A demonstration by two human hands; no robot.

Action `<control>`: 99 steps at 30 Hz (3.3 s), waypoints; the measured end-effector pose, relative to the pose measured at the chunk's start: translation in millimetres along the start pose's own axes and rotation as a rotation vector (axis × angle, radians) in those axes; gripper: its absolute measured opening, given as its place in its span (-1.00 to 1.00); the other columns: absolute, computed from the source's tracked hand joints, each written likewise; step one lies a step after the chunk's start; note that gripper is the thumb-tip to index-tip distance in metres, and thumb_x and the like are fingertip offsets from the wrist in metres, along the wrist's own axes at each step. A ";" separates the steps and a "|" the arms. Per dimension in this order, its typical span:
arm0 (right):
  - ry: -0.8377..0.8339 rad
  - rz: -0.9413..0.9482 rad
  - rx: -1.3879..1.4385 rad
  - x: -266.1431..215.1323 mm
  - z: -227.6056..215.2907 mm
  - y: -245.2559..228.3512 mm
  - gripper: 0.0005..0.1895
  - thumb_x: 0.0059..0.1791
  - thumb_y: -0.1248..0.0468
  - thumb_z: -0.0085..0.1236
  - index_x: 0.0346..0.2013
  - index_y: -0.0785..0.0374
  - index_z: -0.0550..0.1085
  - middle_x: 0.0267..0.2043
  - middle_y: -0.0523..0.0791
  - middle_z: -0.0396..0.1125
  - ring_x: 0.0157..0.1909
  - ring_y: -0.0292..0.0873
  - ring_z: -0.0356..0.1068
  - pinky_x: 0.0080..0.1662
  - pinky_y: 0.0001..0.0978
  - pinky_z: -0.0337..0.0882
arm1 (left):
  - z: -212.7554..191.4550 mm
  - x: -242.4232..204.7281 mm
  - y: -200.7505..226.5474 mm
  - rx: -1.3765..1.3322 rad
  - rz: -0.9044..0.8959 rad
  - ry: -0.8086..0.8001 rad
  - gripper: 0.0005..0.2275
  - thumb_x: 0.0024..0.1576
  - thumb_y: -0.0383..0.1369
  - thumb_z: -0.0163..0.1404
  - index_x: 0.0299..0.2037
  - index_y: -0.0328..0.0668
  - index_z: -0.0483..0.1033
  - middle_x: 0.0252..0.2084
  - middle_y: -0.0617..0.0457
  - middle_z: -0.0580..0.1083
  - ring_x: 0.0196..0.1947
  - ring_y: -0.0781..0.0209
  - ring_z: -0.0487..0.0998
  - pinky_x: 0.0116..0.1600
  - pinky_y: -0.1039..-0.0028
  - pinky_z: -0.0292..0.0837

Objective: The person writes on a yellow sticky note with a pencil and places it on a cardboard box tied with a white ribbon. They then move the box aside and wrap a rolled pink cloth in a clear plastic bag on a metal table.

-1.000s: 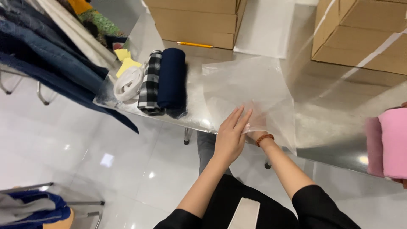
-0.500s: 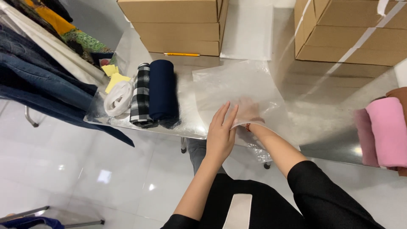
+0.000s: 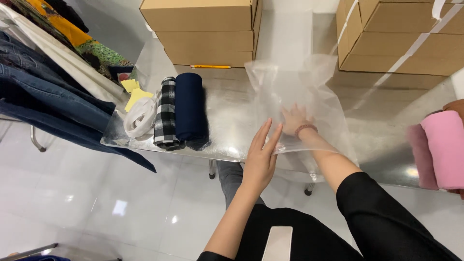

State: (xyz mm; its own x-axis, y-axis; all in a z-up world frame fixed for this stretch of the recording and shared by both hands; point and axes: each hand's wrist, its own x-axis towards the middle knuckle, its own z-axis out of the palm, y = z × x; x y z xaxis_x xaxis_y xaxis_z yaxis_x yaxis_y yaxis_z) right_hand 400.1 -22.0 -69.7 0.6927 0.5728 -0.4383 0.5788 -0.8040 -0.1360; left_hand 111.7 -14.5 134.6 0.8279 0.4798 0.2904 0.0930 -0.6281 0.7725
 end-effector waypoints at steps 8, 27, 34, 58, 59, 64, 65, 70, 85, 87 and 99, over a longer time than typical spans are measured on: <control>0.670 -0.205 0.346 -92.5 -147.6 -65.2 0.12 -0.01 0.07 0.38 0.68 -0.13 -0.13 0.72 -0.02 -0.51 0.72 0.13 -0.37 0.49 0.39 -0.07 | 5.5 0.6 0.5 -0.021 0.135 0.006 -0.55 0.46 -0.40 -0.20 0.56 0.12 0.15 0.60 -0.16 0.14 0.60 -0.23 0.13 0.57 -0.01 0.14; 0.254 -0.080 0.494 -252.9 -14.3 148.1 -0.63 0.18 -0.02 -0.02 0.04 0.04 0.66 0.15 -0.07 0.56 0.27 0.08 0.47 0.28 0.02 0.43 | 80.1 -17.5 -59.9 0.179 -0.093 -0.368 -0.45 0.38 -0.36 -0.08 0.60 0.11 0.10 0.59 -0.37 0.05 0.59 -0.36 -0.01 0.51 -0.18 0.03; 0.826 0.330 0.333 -218.3 5.1 356.2 -0.59 0.18 0.12 0.16 0.31 0.14 0.51 0.30 0.05 0.39 0.34 0.20 0.32 0.29 0.11 0.36 | 82.1 -21.9 -54.8 0.061 -0.252 -0.405 -0.54 0.45 -0.30 -0.22 0.58 0.20 0.17 0.62 -0.26 0.04 0.63 -0.21 -0.04 0.57 -0.07 -0.01; 0.419 0.560 0.618 -269.0 -32.6 257.8 0.10 -0.27 -0.16 0.54 0.39 0.38 0.37 0.57 0.32 -0.11 0.55 0.51 -0.07 0.42 0.40 0.07 | 73.8 -1.1 -44.1 -0.113 -0.060 -0.147 -0.84 0.34 -0.61 -0.12 -0.09 -0.05 0.37 0.25 -0.01 0.58 0.25 -0.03 0.58 0.28 0.16 0.52; 0.372 0.513 0.580 -271.3 -35.5 257.8 0.08 -0.29 -0.19 0.56 0.30 0.47 0.43 0.44 0.35 0.11 0.48 0.45 0.10 0.37 0.27 0.19 | 80.9 -1.5 -50.7 -0.109 -0.035 -0.101 -0.83 0.33 -0.61 -0.10 -0.14 -0.04 0.40 0.24 0.04 0.59 0.22 0.02 0.61 0.28 0.19 0.54; 0.214 0.510 0.738 -291.9 -51.0 234.5 0.04 -0.20 -0.19 0.50 0.32 0.53 0.44 0.24 0.38 0.39 0.30 0.39 0.37 0.18 0.28 0.42 | 87.4 2.5 -41.3 -0.148 0.042 -0.049 -0.75 0.30 -0.69 -0.08 -0.07 -0.11 0.58 0.25 0.01 0.58 0.20 0.03 0.62 0.25 0.24 0.58; 0.286 0.500 0.923 -297.1 -50.3 224.8 -0.06 -0.08 -0.07 0.46 0.35 0.55 0.37 0.21 0.39 0.36 0.22 0.42 0.38 0.05 0.28 0.48 | 88.8 3.1 -40.5 -0.145 0.065 -0.047 -0.70 0.29 -0.72 -0.08 0.06 -0.14 0.57 0.28 -0.03 0.56 0.22 0.00 0.60 0.24 0.22 0.58; 0.488 0.502 1.222 -332.0 -41.8 217.1 -0.27 -0.11 0.08 0.36 0.30 0.28 0.42 0.23 -0.04 0.42 0.17 -0.11 0.41 0.12 -0.18 0.46 | 106.3 6.5 -58.3 -0.190 0.198 -0.064 -0.45 0.21 -0.79 -0.25 0.38 -0.17 0.40 0.44 -0.07 0.40 0.45 0.00 0.43 0.44 0.31 0.42; 0.098 0.092 1.095 -269.2 -27.5 111.7 -0.54 -0.04 0.04 0.38 -0.12 0.41 0.61 -0.29 0.04 0.36 -0.20 -0.01 0.35 -0.24 -0.20 0.33 | 103.4 -0.2 -27.3 -0.007 0.275 -0.175 -0.24 0.12 -0.85 -0.26 0.58 -0.09 0.12 0.61 -0.04 0.17 0.60 -0.16 0.11 0.55 0.06 0.11; 0.098 0.155 1.579 -235.7 -21.8 87.8 -0.21 0.08 0.08 0.29 0.49 -0.12 0.04 0.24 0.20 0.32 -0.45 -0.13 0.40 -0.44 -0.33 0.53 | 88.9 -5.3 -20.1 0.034 0.334 -0.189 -0.19 0.04 -0.86 -0.24 0.58 -0.06 0.15 0.61 0.01 0.18 0.62 -0.19 0.08 0.52 0.06 0.13; 0.073 -0.048 1.688 -124.9 -5.9 -55.2 -0.04 0.11 0.44 0.13 0.59 -0.32 -0.16 0.49 0.29 -0.15 0.39 0.23 0.19 0.20 0.33 0.47 | 28.0 -58.7 -10.8 -0.119 0.288 -0.113 -0.22 -0.02 -0.70 -0.16 0.52 0.03 0.25 0.49 -0.14 0.28 0.53 -0.43 0.18 0.51 -0.11 0.14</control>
State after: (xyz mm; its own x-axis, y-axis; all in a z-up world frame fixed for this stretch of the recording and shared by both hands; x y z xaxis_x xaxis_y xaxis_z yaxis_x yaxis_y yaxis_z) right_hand 284.2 -48.2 -2.2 0.7344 0.5669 -0.3733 -0.4409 -0.0197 -0.8973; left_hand 77.5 -53.0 93.4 0.8674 0.2176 0.4475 -0.2137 -0.6494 0.7298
